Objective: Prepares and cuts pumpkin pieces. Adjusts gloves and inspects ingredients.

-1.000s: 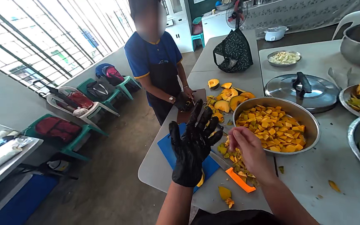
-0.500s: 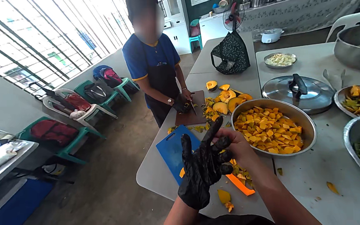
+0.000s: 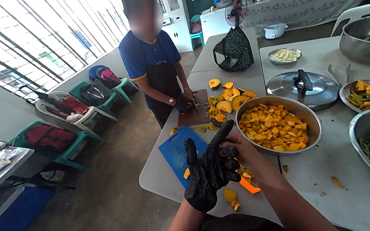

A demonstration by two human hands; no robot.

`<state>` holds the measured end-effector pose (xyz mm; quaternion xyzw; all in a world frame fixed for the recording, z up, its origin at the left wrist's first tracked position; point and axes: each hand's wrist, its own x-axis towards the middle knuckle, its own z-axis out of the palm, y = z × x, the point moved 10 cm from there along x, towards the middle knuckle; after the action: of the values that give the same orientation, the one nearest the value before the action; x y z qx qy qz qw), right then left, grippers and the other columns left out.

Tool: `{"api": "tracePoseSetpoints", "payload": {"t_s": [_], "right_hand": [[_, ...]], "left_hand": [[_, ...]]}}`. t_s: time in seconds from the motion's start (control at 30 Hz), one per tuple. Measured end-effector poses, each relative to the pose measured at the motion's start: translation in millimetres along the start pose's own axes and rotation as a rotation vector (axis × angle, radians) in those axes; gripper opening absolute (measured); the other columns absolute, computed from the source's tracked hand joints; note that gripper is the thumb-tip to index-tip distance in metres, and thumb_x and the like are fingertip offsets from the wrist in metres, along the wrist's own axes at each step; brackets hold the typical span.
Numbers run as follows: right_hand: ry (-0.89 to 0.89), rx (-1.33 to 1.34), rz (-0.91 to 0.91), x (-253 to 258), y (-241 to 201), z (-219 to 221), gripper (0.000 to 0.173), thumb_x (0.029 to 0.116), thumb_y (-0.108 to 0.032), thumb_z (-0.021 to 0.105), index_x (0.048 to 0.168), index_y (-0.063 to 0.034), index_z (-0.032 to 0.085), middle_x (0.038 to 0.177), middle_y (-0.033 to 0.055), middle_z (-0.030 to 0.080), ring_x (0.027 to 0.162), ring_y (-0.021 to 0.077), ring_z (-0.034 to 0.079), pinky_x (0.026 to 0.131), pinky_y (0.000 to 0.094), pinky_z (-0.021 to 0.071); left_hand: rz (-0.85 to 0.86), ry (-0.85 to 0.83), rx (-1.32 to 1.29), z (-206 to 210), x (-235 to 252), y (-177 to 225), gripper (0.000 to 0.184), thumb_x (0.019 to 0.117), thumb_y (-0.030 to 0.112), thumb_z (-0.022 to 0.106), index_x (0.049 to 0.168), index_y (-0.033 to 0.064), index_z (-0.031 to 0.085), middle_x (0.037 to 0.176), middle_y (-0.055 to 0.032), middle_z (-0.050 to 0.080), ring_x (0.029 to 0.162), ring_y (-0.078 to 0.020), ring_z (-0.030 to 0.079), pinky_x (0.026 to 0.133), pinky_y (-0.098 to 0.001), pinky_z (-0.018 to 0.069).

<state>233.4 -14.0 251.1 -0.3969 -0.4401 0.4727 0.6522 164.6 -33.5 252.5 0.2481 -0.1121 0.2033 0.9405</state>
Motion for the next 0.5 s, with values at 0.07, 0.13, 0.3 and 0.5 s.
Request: {"api": "tracePoseSetpoints", "payload": {"t_s": [0.07,0.13,0.3,0.5], "right_hand": [[0.058,0.105,0.008,-1.9,7.3,-1.7,0.029,0.0915,0.003,0.049,0.083,-0.0173,0.066,0.075,-0.0159,0.068,0.069,-0.0079,0.062,0.067,0.014,0.0534],[0.101,0.136,0.035,-8.8,17.9,-9.0,0.024,0.0896,0.002,0.051,0.086,-0.0155,0.067,0.078,-0.0135,0.07,0.072,-0.0058,0.064,0.07,0.016,0.0552],[-0.039,0.15,0.005,-12.6,32.2,-12.5,0.031,0.0938,-0.004,0.053,0.102,-0.0219,0.077,0.095,-0.0095,0.077,0.086,-0.002,0.07,0.078,0.0184,0.0586],[0.148,-0.105,-0.053,-11.0,25.0,-32.7,0.018,0.0975,-0.006,0.053,0.105,-0.0106,0.069,0.093,-0.0094,0.073,0.083,-0.0015,0.067,0.076,0.018,0.0576]], "left_hand": [[-0.009,-0.106,-0.023,-24.3,-5.8,-8.0,0.09,0.0894,0.079,0.048,0.155,0.0174,0.044,0.139,-0.0101,0.062,0.119,-0.0249,0.066,0.094,-0.0415,0.0577],[-0.022,-0.078,0.038,-38.7,-9.7,-17.6,0.092,0.0914,0.079,0.044,0.158,0.0161,0.039,0.145,-0.013,0.058,0.125,-0.0281,0.063,0.097,-0.0445,0.0559],[0.01,0.058,0.217,-0.1,-2.8,-10.0,0.094,0.0829,0.09,0.035,0.148,0.0242,0.055,0.122,-0.005,0.073,0.099,-0.0174,0.074,0.076,-0.0306,0.0622],[0.336,0.179,0.715,2.0,0.4,29.4,0.12,0.0769,0.088,0.051,0.16,0.0092,0.015,0.114,-0.0063,0.074,0.09,-0.016,0.074,0.073,-0.0303,0.0618]]}}
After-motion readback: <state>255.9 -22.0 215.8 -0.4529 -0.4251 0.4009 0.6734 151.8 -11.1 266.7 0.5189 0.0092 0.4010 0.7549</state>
